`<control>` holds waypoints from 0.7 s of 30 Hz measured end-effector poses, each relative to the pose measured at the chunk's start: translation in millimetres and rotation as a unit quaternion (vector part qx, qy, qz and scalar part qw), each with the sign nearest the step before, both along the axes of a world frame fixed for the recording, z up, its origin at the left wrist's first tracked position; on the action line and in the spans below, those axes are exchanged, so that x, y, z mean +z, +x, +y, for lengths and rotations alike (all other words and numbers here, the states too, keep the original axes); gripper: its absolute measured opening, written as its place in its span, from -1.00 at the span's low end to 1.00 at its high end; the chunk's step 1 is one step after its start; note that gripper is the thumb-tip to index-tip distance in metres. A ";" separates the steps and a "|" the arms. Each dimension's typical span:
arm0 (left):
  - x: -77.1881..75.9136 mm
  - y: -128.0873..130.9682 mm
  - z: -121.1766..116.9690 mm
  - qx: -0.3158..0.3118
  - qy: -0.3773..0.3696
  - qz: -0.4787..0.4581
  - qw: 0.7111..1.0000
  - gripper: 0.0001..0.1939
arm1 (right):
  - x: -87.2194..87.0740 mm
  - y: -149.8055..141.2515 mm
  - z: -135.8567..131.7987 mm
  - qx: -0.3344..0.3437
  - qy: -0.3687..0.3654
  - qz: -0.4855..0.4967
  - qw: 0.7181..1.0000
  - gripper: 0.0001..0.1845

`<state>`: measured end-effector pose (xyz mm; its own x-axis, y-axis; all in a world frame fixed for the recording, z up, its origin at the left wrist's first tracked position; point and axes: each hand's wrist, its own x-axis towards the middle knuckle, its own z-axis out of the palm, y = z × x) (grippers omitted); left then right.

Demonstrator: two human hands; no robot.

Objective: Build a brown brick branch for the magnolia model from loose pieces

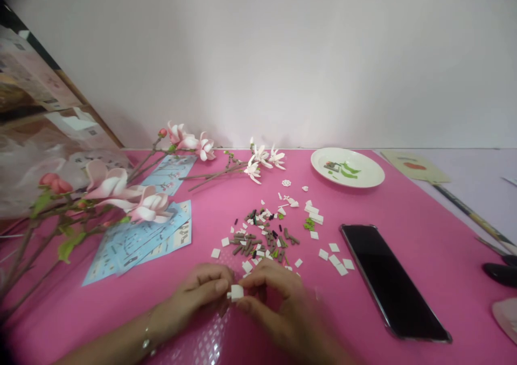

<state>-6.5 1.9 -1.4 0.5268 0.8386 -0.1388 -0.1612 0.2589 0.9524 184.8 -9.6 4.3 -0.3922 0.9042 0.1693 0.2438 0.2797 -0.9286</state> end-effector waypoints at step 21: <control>-1.5 -2.6 -3.7 -0.043 0.159 0.161 0.973 -0.65 | 3.7 -5.3 -2.5 -0.002 0.037 -0.060 0.998 -0.69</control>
<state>-9.1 -1.8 -3.0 0.5694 0.8206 -0.0484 0.1675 -0.0581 0.9842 179.4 -12.1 8.0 -0.4094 0.8929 0.1873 0.3534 0.3445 -0.8697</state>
